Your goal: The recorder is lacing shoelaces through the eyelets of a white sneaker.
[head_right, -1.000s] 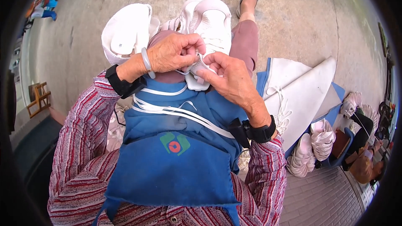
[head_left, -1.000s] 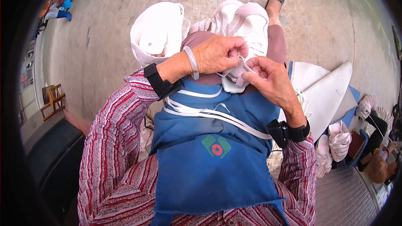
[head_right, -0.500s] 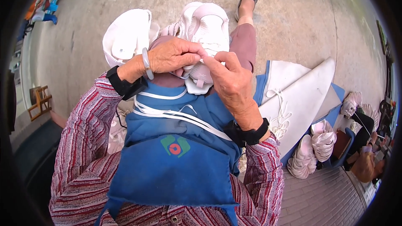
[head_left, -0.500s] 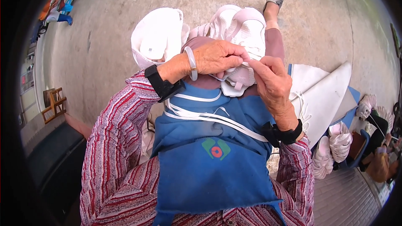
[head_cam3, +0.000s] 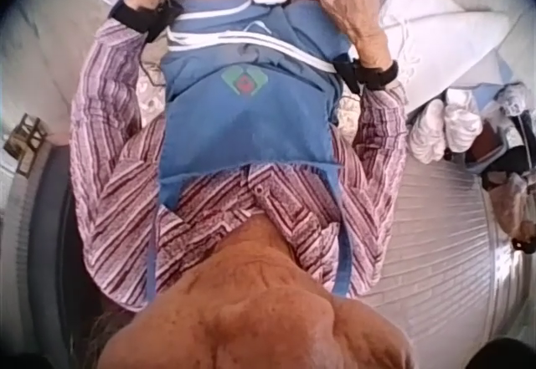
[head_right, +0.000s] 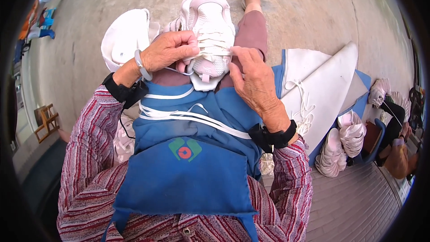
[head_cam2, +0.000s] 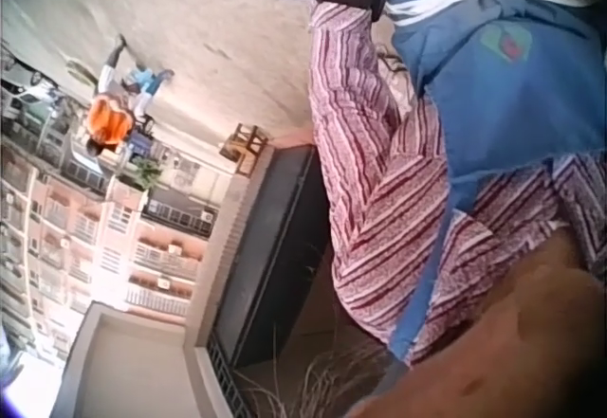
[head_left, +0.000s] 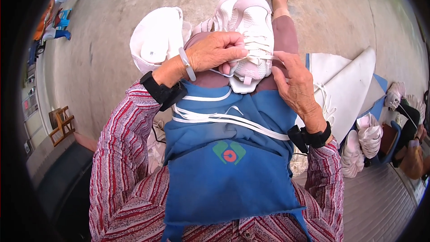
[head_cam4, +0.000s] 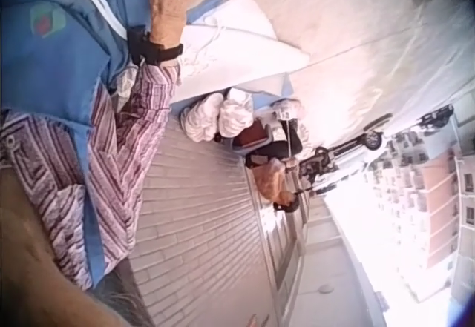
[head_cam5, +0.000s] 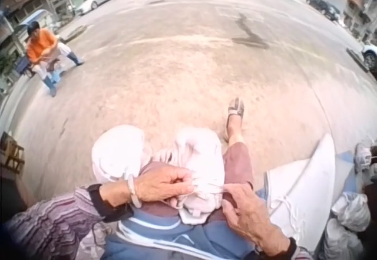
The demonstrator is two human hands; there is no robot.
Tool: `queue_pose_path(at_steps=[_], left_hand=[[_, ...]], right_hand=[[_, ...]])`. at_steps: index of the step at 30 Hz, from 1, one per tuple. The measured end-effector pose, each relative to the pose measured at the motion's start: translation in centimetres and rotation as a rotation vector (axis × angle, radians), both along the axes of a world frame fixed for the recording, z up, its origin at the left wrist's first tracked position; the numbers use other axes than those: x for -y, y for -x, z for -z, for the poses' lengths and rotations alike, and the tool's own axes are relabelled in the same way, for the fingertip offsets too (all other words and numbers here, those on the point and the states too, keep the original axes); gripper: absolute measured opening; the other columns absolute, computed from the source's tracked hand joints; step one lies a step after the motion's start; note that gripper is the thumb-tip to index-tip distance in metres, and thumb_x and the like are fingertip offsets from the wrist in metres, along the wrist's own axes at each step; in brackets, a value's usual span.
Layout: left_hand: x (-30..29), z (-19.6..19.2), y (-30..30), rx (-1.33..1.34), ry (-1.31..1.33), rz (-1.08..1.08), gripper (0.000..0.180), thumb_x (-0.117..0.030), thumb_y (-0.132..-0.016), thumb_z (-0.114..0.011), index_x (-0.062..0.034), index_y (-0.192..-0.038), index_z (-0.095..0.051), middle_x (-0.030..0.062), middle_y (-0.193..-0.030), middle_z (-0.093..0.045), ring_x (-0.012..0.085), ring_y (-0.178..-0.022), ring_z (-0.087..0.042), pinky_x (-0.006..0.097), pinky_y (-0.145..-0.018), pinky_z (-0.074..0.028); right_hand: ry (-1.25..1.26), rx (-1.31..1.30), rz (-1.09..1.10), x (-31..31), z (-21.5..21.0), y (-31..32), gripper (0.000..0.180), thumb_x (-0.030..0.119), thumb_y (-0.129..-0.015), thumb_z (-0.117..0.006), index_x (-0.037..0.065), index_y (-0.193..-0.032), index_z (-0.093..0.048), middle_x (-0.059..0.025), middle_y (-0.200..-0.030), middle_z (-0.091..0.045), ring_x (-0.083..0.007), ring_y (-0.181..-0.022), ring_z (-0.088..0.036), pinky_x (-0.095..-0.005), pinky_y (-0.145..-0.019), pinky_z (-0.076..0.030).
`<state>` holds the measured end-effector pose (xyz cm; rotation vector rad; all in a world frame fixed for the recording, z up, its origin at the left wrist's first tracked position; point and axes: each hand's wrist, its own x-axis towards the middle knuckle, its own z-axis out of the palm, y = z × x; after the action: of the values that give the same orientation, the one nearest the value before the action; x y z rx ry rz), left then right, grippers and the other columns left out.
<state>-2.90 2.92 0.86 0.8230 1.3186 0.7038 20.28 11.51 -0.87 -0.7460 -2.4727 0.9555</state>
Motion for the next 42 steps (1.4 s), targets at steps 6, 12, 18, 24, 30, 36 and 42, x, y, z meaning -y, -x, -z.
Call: queue_pose_path(at_steps=[6, 12, 18, 24, 30, 36, 42], left_hand=[[-0.1, 0.5, -0.6, -0.079, -0.077, -0.025, 0.021, -0.021, -0.091, -0.059, -0.0074, -0.077, -0.050, -0.0029, -0.064, -0.053, 0.0028, -0.051, -0.050, 0.017, -0.046, -0.040], [0.5, 1.1, -1.4, -0.305, -0.231, -0.051, 0.021, -0.021, -0.088, -0.062, -0.0071, -0.075, -0.052, -0.0030, -0.059, -0.052, 0.0032, -0.050, -0.049, 0.020, -0.046, -0.038], [0.2, 0.2, -2.9, -0.630, -0.313, -0.048, 0.016, -0.017, -0.084, -0.065, -0.0034, -0.083, -0.058, -0.0033, -0.058, -0.049, 0.0049, -0.052, -0.043, 0.023, -0.048, -0.035], [1.5, 1.8, -2.1, -0.517, -0.338, -0.129, 0.014, -0.015, -0.086, -0.064, -0.0023, -0.085, -0.059, -0.0039, -0.061, -0.047, 0.0048, -0.057, -0.042, 0.023, -0.052, -0.037], [2.9, 0.0, -0.3, -0.573, -0.242, 0.040, 0.023, -0.021, -0.092, -0.058, -0.0014, -0.081, -0.059, -0.0025, -0.063, -0.048, 0.0061, -0.058, -0.042, 0.024, -0.052, -0.038], [6.5, -3.0, 5.0, -0.385, 0.154, -0.105, 0.032, -0.033, -0.091, -0.060, -0.0057, -0.074, -0.060, -0.0043, -0.063, -0.050, 0.0039, -0.054, -0.042, 0.019, -0.045, -0.031], [13.6, -2.6, 11.8, -0.242, 0.016, -0.724, 0.029, -0.028, -0.090, -0.061, -0.0088, -0.069, -0.059, 0.0010, -0.075, -0.059, 0.0077, -0.072, -0.054, 0.023, -0.064, -0.043]], right_hand=[[0.022, 0.004, -0.013, -0.5, 0.4, -0.1, 0.022, 0.005, -0.084, -0.060, 0.005, -0.106, -0.057, -0.0136, -0.086, -0.059, -0.0317, -0.079, -0.061, -0.0380, -0.067, -0.049], [-0.354, 0.091, 0.051, -3.9, -2.0, -4.5, 0.016, 0.001, -0.081, -0.062, 0.006, -0.095, -0.061, -0.0111, -0.073, -0.055, -0.0288, -0.063, -0.058, -0.0355, -0.055, -0.047], [-0.449, 0.120, 0.090, -3.4, -1.9, -8.6, 0.021, -0.003, -0.079, -0.064, 0.006, -0.097, -0.062, -0.0078, -0.067, -0.051, -0.0228, -0.055, -0.054, -0.0321, -0.050, -0.045], [-0.231, 0.302, 0.229, -3.6, 0.9, -9.5, 0.022, 0.004, -0.081, -0.062, 0.011, -0.102, -0.063, -0.0086, -0.080, -0.057, -0.0272, -0.067, -0.061, -0.0357, -0.059, -0.049], [-0.068, 0.196, 0.125, -1.9, 0.1, -3.7, 0.032, 0.007, -0.081, -0.062, 0.010, -0.113, -0.058, -0.0109, -0.094, -0.059, -0.0299, -0.077, -0.063, -0.0367, -0.066, -0.052], [-0.206, 0.262, -0.075, -0.5, 1.5, -1.0, 0.010, 0.013, -0.085, -0.057, 0.008, -0.093, -0.056, -0.0089, -0.079, -0.056, -0.0296, -0.070, -0.061, -0.0381, -0.057, -0.049], [-0.169, 0.230, 0.099, -2.6, 1.5, -1.4, 0.015, 0.020, -0.087, -0.058, 0.008, -0.095, -0.055, -0.0118, -0.076, -0.061, -0.0328, -0.071, -0.062, -0.0406, -0.058, -0.049]])
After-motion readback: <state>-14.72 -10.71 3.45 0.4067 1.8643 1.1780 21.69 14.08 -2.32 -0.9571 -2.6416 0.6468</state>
